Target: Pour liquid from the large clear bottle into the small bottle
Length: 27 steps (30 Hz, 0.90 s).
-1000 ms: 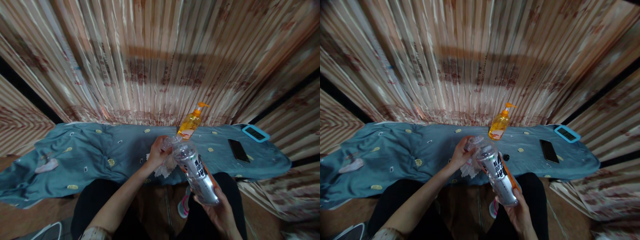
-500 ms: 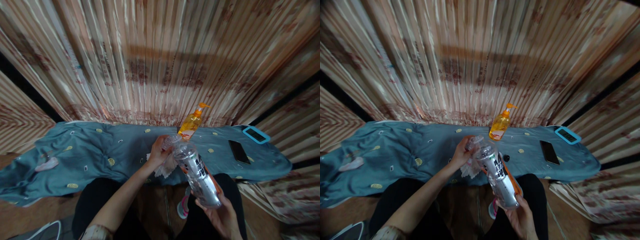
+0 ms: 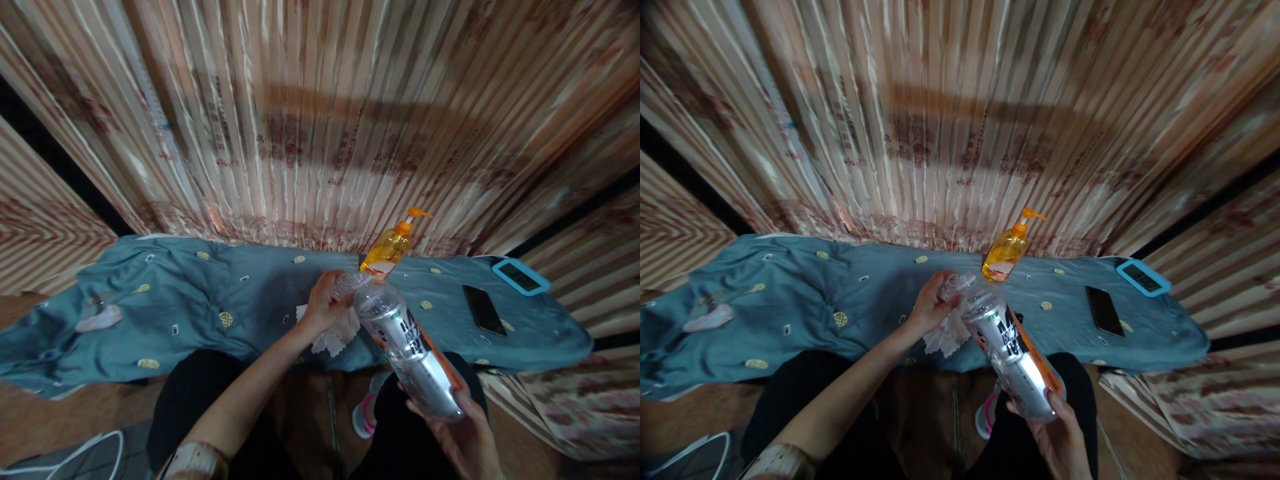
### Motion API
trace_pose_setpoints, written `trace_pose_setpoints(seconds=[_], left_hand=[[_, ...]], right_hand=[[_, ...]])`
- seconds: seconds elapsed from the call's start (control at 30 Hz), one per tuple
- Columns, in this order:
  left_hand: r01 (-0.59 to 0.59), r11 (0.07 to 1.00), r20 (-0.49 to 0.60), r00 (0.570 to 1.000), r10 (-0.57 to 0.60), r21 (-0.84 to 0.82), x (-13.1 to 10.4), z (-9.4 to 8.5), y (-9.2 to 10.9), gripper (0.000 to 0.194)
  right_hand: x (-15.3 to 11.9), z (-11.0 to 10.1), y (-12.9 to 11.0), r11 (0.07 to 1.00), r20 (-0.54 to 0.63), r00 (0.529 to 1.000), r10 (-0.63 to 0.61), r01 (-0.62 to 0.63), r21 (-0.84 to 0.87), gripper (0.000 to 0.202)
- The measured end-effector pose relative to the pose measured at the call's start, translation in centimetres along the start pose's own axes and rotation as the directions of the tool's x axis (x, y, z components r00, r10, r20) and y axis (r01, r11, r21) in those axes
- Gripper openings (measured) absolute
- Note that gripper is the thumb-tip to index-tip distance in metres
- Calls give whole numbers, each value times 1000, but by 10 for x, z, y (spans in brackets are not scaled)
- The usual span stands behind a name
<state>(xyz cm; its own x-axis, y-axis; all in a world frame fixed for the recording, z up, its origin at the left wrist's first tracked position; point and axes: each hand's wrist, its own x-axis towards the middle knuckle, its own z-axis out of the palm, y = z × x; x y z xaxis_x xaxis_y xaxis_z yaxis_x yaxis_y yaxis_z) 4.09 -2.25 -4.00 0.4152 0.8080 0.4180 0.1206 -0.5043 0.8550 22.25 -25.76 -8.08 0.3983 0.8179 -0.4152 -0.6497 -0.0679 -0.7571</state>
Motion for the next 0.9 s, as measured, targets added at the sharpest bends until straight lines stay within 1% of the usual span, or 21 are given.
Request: trace_pose_setpoints(seconds=[0.1,0.23,0.4,0.63,0.77,0.9], left_hand=[[8,1000,-8,1000,-8,-2,0,0,1,29],[14,1000,-2,1000,-14,0,0,-1,2,30],[2,1000,-21,1000,-1,27,1,0,1,30],[-17,999,-19,1000,18,27,1,1,-3,31],[-17,999,-18,1000,17,36,2,1,-5,30],[-17,999,-27,999,18,37,3,1,-6,29]], right_hand=[[0,2,0,1000,12,1000,17,-17,10,48],[-2,2,1,999,23,999,42,-42,15,49],[-5,1,2,995,-34,997,72,-70,68,50],[-10,4,7,1000,-52,998,20,-19,9,53],[-9,8,8,1000,-47,999,6,-5,13,59],[-8,10,10,999,-37,999,-18,19,36,60]])
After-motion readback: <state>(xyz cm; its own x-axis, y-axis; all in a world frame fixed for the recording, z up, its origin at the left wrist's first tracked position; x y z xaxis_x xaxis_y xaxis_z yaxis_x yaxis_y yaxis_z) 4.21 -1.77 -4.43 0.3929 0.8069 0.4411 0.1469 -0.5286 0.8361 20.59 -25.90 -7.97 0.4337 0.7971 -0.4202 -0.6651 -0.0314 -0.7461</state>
